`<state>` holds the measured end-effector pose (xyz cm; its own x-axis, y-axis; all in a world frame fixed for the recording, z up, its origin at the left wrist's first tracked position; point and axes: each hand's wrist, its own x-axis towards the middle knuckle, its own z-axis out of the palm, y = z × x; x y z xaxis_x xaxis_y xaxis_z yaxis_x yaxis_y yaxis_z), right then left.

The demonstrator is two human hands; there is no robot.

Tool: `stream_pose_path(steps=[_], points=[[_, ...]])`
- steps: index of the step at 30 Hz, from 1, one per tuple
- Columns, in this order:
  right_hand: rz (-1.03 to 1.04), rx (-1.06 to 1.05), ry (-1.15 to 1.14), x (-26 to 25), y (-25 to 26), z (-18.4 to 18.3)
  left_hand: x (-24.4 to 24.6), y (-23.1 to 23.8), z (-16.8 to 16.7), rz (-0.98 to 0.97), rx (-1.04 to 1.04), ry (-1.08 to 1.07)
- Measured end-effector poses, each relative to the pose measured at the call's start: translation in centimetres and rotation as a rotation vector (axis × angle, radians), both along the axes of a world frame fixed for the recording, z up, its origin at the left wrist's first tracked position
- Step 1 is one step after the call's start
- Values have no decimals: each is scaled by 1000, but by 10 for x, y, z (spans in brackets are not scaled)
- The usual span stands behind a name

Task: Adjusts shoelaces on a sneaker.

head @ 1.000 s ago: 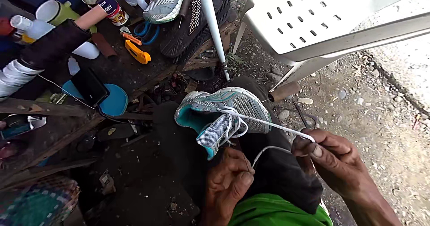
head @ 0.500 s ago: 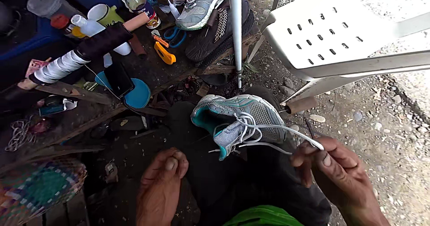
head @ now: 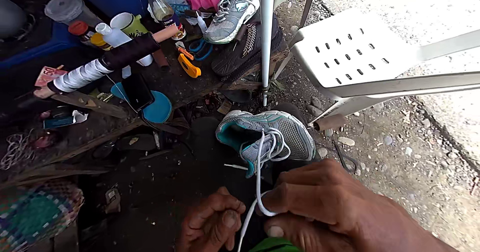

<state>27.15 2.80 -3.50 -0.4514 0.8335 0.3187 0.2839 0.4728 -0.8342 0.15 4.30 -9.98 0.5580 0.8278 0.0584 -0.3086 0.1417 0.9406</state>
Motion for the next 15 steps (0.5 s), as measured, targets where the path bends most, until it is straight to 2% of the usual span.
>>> stream_pose_path(steps=[4, 7, 9, 13, 15], points=[[214, -190, -247, 10, -18, -26, -11, -3, 6, 169, -50, -64], [191, -227, -311, 19, -29, -38, -17, 0, 10, 240, -110, -94], [154, -183, -293, 16, -29, -34, -16, -1, 12, 223, -93, -96], [88, -39, -297, -26, -16, -27, -5, 0, 30, 83, 16, -67], [141, -42, -324, -36, -14, -26, -6, 4, 37, 75, 31, -35]])
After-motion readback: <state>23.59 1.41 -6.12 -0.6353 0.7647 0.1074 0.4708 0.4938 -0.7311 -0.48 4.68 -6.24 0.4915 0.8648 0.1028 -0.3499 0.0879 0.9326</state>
